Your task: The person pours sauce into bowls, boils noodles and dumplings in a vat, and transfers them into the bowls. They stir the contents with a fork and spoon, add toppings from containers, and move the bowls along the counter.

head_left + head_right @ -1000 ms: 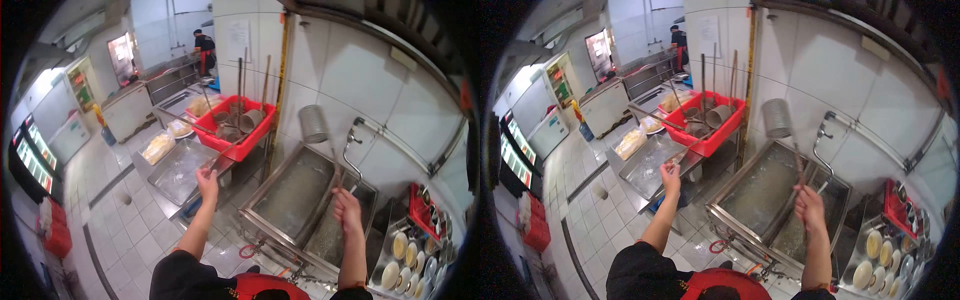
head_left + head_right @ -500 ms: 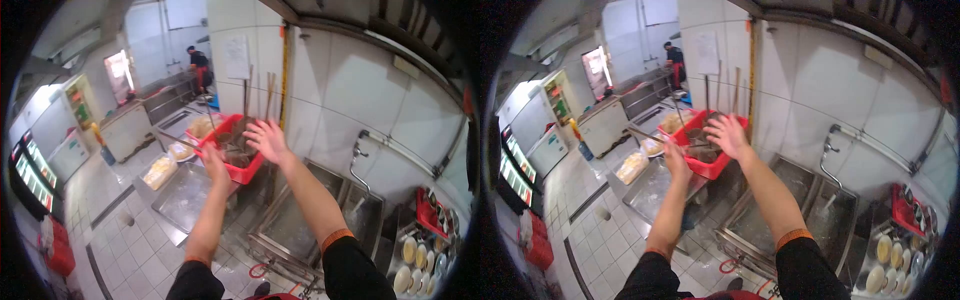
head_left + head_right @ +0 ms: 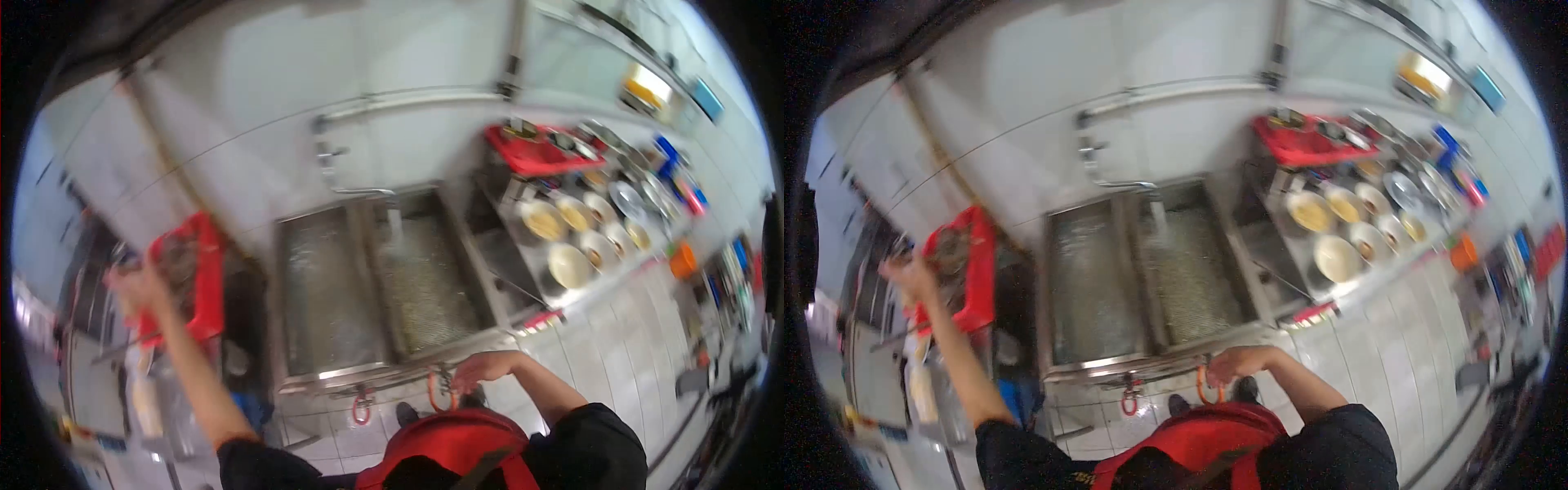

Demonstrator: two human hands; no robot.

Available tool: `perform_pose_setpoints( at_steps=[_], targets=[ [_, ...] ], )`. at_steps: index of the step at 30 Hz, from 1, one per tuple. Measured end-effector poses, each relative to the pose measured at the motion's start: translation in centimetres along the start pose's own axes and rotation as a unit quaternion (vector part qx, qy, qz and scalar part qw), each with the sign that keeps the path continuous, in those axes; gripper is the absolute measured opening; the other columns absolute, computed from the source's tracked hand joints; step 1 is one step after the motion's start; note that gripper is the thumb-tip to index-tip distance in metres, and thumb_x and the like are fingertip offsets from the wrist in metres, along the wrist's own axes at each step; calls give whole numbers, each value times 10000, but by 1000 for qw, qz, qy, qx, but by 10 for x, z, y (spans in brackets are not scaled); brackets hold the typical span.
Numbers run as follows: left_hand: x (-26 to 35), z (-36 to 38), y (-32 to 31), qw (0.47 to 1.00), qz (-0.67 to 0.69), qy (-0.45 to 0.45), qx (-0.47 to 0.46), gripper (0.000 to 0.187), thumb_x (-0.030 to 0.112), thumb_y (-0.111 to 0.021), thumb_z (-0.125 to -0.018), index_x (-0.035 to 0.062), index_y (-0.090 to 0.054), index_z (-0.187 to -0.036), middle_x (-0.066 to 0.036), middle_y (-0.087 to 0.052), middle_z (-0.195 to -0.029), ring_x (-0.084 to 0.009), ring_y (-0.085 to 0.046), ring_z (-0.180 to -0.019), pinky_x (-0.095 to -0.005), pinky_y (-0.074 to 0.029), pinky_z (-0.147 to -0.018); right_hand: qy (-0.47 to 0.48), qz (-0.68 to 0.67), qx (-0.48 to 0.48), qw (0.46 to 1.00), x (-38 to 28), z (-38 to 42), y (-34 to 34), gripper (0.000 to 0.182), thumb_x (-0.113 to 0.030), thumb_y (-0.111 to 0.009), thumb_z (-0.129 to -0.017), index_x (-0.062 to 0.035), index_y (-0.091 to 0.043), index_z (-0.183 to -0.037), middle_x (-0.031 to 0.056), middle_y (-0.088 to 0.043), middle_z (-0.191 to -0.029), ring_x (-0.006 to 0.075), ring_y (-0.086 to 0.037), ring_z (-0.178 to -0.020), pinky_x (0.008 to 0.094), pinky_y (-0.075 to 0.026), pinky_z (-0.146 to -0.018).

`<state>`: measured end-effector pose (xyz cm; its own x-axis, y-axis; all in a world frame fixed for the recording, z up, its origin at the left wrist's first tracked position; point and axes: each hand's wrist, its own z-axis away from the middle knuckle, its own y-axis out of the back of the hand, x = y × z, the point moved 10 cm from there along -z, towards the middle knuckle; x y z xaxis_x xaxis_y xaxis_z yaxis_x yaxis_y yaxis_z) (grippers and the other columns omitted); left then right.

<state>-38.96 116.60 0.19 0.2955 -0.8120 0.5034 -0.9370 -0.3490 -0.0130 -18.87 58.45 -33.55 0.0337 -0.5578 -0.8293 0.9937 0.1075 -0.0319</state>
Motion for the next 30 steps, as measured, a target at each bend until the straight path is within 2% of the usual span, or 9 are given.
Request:
perform_pose_setpoints(
  at_steps=[3, 6, 8, 14, 16, 17, 21, 28, 30],
  targets=[
    [9, 66, 26, 995, -95, -10, -17, 793, 377, -740, -761, -63, -366, -1305, -225, -391, -1350, -363, -358, -1262, -418, -243, -1099, -247, -205, 97, 942, 230, 86, 32, 420, -409, -524, -916, -49, -615, -1114, 109, -675, -958, 200, -658, -810, 339, -539, -716],
    [9, 124, 48, 979, -180, 12, -89, 941, 391, -747, -746, -79, -231, -1376, -265, -346, -1370, -353, -353, -1273, -422, -288, -1074, -390, 227, 269, 851, 465, 144, 141, 475, -418, -587, -835, -24, -590, -1099, 177, -641, -1055, 312, -643, -895, 451, -516, -776],
    [25, 174, 75, 979, -184, -18, -91, 939, 385, -732, -760, -114, -218, -1367, -289, -318, -1387, -359, -341, -1286, -427, -285, -1074, -430, 100, 595, 672, 396, 236, 174, 395, -268, -613, -781, -30, -589, -1096, 176, -598, -1144, 340, -578, -1059, 445, -495, -828],
    [104, 416, 155, 959, -140, 103, -223, 611, -23, -573, -780, 7, -345, -1346, -183, -388, -1332, -319, -462, -1164, -410, -395, -970, -286, 202, 704, 618, 417, 227, 295, 410, -290, -623, -785, -56, -582, -1118, 117, -540, -1248, 315, -486, -1172, 441, -380, -986],
    [149, 482, 171, 934, -95, 229, -257, 488, 366, -623, -867, 44, -493, -1211, -99, -521, -1149, -249, -520, -941, -410, -439, -840, -244, 325, 684, 606, 406, 208, 321, 400, -281, -628, -787, -63, -584, -1119, 117, -543, -1239, 287, -485, -1173, 443, -360, -1000],
    [154, 517, 176, 886, 108, 378, -246, 569, 415, -646, -840, 40, -468, -1230, -126, -497, -1180, -279, -512, -956, -449, -418, -875, -235, 372, 661, 608, 404, 199, 335, 374, -267, -624, -791, -57, -586, -1099, 115, -550, -1191, 282, -497, -1121, 437, -374, -959],
    [186, 602, 204, 768, -246, 230, -545, 620, -69, -567, -748, 35, -353, -1320, -169, -411, -1281, -267, -480, -1112, -394, -420, -928, -208, 339, 569, 720, 438, 161, 366, 272, -212, -609, -810, -36, -593, -1016, 106, -580, -998, 259, -545, -913, 412, -431, -793],
    [208, 676, 219, 674, -128, 312, -658, 332, 31, -626, -752, 69, -568, -1077, -161, -494, -1090, -255, -604, -796, -383, -514, -741, 17, -208, 574, 792, 464, 202, 297, 132, -109, -596, -828, 13, -568, -784, 74, -546, -557, 183, -546, -437, 322, -444, -392],
    [206, 688, 226, 663, -142, 311, -666, 266, 84, -639, -754, 78, -608, -1018, -151, -527, -1029, -271, -600, -782, -382, -507, -759, -62, -115, 582, 802, 477, 244, 260, 238, -186, -586, -846, -5, -537, -700, 74, -531, -519, 158, -529, -425, 312, -410, -379]
  ],
)
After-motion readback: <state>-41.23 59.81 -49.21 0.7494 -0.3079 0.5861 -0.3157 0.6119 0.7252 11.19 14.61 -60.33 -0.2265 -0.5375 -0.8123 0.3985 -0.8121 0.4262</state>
